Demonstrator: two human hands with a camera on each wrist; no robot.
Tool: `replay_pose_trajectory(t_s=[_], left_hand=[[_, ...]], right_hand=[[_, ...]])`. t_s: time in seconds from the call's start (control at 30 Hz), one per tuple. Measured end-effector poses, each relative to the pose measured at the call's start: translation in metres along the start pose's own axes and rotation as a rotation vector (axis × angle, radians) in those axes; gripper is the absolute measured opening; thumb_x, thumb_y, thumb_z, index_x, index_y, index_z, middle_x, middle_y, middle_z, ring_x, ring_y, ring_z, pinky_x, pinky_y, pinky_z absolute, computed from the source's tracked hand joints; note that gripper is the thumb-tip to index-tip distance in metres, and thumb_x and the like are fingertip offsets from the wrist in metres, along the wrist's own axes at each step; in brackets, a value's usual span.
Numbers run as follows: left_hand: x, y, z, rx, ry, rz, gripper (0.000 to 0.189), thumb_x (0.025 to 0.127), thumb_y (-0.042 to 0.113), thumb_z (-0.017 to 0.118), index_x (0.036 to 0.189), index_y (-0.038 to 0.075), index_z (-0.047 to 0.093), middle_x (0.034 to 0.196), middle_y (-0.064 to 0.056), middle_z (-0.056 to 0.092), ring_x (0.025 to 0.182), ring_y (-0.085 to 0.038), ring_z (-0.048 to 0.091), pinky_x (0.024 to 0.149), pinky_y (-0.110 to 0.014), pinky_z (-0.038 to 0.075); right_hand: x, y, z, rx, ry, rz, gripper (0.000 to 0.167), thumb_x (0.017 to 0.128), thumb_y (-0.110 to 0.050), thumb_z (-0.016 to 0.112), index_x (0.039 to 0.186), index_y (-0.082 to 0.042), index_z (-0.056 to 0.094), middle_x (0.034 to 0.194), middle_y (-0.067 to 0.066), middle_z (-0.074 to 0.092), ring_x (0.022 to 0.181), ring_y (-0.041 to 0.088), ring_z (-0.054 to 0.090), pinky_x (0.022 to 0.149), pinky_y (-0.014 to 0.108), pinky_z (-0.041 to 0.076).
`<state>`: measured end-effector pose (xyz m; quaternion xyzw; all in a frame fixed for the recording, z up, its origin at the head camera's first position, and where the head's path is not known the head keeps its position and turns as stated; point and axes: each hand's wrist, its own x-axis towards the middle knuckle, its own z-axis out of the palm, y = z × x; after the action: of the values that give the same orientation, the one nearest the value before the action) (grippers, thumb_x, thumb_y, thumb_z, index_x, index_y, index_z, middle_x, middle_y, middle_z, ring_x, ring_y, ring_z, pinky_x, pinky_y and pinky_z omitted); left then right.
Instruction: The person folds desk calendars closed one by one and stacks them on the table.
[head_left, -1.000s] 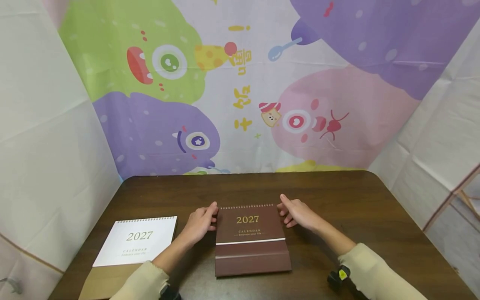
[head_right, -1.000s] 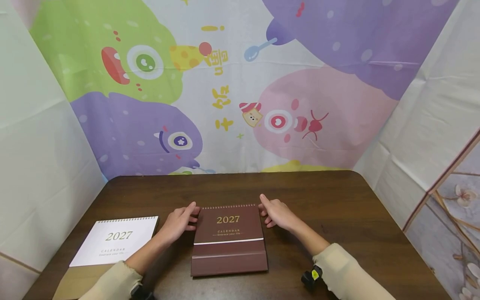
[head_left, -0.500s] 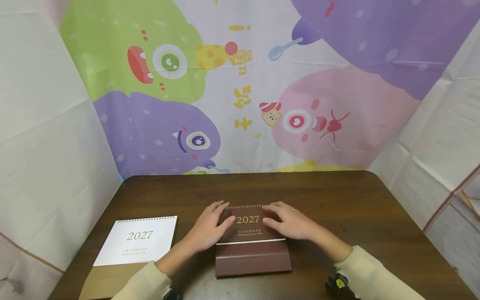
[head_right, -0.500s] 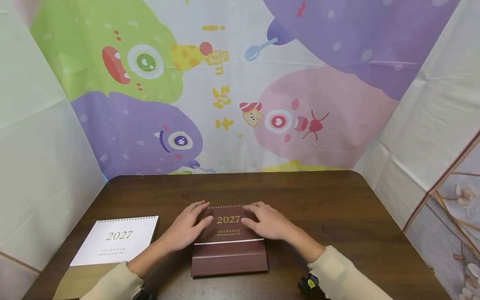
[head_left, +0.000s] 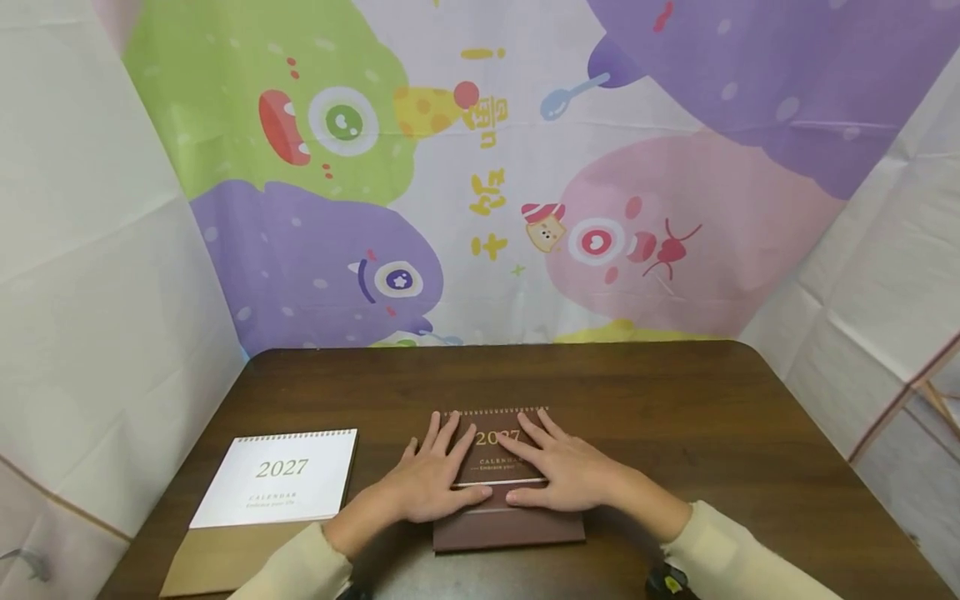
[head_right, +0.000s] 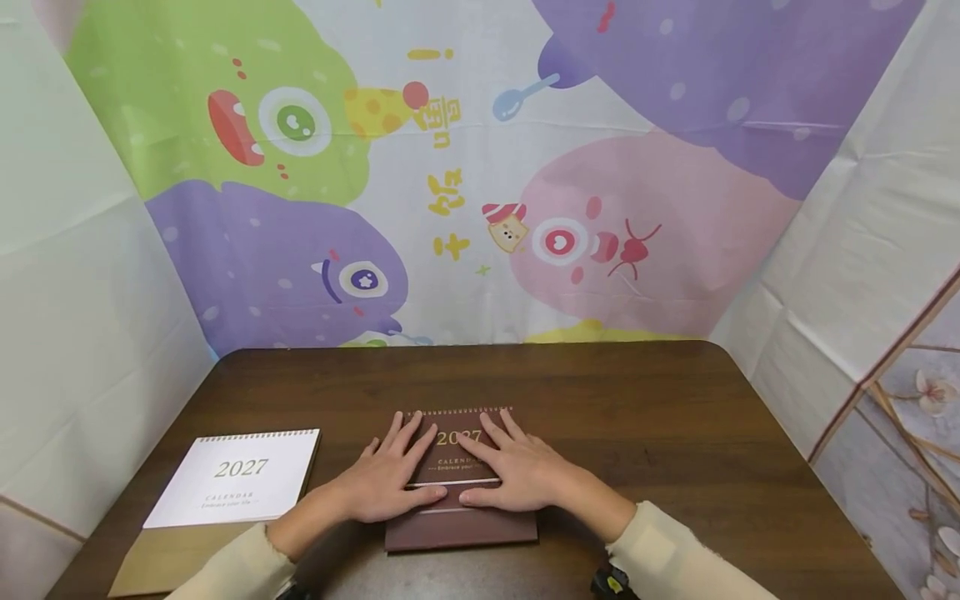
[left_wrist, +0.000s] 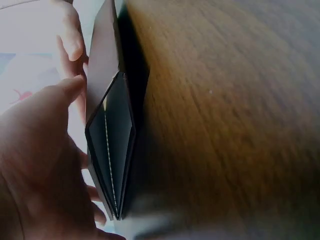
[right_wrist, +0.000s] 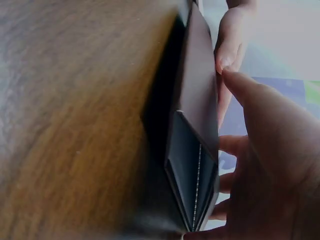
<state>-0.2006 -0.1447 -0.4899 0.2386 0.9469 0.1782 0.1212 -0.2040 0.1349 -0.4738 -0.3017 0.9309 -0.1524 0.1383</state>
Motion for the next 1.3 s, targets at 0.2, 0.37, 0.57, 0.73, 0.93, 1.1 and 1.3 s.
replay_pose_trajectory(t_s=[0.2,0.37,0.57,0.73,0.93,1.1,1.3], left_hand=[[0.005,-0.008,0.013,0.009,-0.026,0.003,0.113,0.101,0.090,0.048,0.182,0.016,0.022,0.193,-0.017,0.000,0.178,-0.049,-0.005,0.131,-0.088,0.020],[0.005,-0.007,0.016,0.031,-0.020,0.014,0.114,0.101,0.088,0.051,0.182,0.013,0.022,0.192,-0.021,-0.001,0.177,-0.052,-0.004,0.130,-0.091,0.019],[0.005,-0.003,0.016,0.107,-0.065,-0.002,0.116,0.102,0.090,0.045,0.183,0.015,0.013,0.192,-0.019,-0.011,0.177,-0.050,-0.011,0.132,-0.089,0.013],[0.006,-0.001,0.017,0.147,-0.094,-0.031,0.115,0.102,0.091,0.042,0.183,0.016,0.009,0.191,-0.018,-0.015,0.177,-0.050,-0.013,0.133,-0.088,0.011],[0.005,0.000,0.018,0.165,-0.077,-0.040,0.115,0.102,0.091,0.043,0.183,0.016,0.010,0.192,-0.019,-0.012,0.177,-0.050,-0.011,0.133,-0.088,0.013],[0.005,0.000,0.018,0.185,-0.055,-0.020,0.115,0.102,0.090,0.046,0.183,0.015,0.015,0.192,-0.021,-0.006,0.178,-0.052,-0.005,0.132,-0.088,0.018],[0.000,0.012,0.005,0.186,-0.025,0.002,0.108,0.103,0.079,0.059,0.179,0.009,0.030,0.190,-0.024,0.011,0.178,-0.049,0.009,0.134,-0.078,0.031]], right_hand=[[0.000,0.002,0.008,-0.054,-0.033,0.018,0.096,0.103,-0.078,0.062,0.181,-0.034,0.026,0.192,0.018,0.011,0.178,0.051,0.006,0.129,0.086,0.031],[0.000,0.001,0.010,-0.055,-0.063,0.055,0.096,0.103,-0.079,0.060,0.181,-0.037,0.023,0.193,0.014,0.005,0.179,0.048,0.002,0.128,0.091,0.023],[0.002,-0.005,0.012,-0.118,-0.136,0.124,0.096,0.104,-0.083,0.054,0.182,-0.043,0.015,0.194,0.007,-0.005,0.180,0.041,-0.006,0.132,0.089,0.016],[0.004,-0.008,0.013,-0.155,-0.159,0.150,0.096,0.104,-0.084,0.052,0.181,-0.045,0.011,0.194,0.004,-0.008,0.181,0.038,-0.008,0.134,0.086,0.014],[0.005,-0.009,0.013,-0.159,-0.164,0.147,0.095,0.104,-0.084,0.051,0.181,-0.046,0.010,0.194,0.004,-0.009,0.181,0.038,-0.008,0.135,0.086,0.014],[0.007,-0.013,0.009,-0.171,-0.176,0.156,0.096,0.104,-0.083,0.053,0.182,-0.044,0.011,0.194,0.006,-0.007,0.181,0.039,-0.005,0.137,0.081,0.020],[0.004,-0.017,0.003,-0.171,-0.170,0.130,0.096,0.104,-0.081,0.057,0.181,-0.043,0.016,0.194,0.009,0.001,0.180,0.040,-0.001,0.137,0.075,0.029]])
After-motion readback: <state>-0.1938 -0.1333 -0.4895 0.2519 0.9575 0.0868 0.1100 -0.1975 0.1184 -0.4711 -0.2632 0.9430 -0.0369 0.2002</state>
